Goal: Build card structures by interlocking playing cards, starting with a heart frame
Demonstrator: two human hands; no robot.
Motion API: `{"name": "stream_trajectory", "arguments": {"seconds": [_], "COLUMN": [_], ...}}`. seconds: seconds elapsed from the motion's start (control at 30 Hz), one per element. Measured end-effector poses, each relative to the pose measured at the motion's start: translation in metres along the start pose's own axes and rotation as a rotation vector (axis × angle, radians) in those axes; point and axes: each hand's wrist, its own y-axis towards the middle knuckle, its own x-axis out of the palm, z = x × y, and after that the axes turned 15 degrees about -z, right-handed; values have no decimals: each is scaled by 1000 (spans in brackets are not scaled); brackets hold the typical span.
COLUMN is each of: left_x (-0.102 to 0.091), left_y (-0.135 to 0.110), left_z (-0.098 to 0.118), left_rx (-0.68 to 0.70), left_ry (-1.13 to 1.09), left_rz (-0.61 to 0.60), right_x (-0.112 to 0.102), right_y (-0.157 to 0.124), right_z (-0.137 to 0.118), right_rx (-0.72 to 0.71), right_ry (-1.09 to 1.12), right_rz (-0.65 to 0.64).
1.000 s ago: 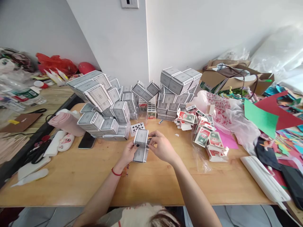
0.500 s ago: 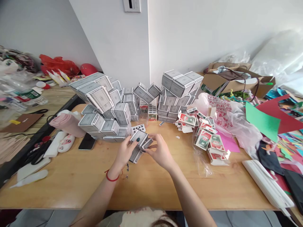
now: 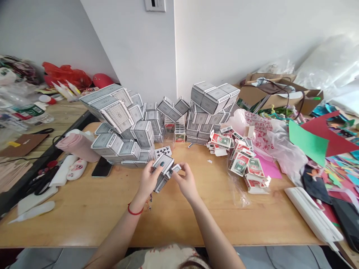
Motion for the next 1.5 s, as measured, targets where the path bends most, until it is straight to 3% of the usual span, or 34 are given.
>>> {"name": "stream_trajectory", "arguments": {"seconds": [0.37,0.7,0.9,1.13,1.3,1.5], "left_x": [-4,-4,-5,-5,-6,-7], "left_y": [-4,-3,-4,-1,1,2], "left_z": [2,0,3,-2,-7,-8], "left_rx": [36,38,21,32,35,57], "left_ry": [119,73,51,-33,-51,-55], "left_rz": [-94,-99,-108,-93,-99,-114], "right_x": [3,8,0,-16,-18,-23], "right_y": [1,3,4,11,15,16], "right_z": [8,14,11,11,12,2], "right_rx": [-31,-42,30,166,218,174], "right_ry": [87,110,311,397,371,223], "right_rz": [34,83,-19,-142,-232,-296]}}
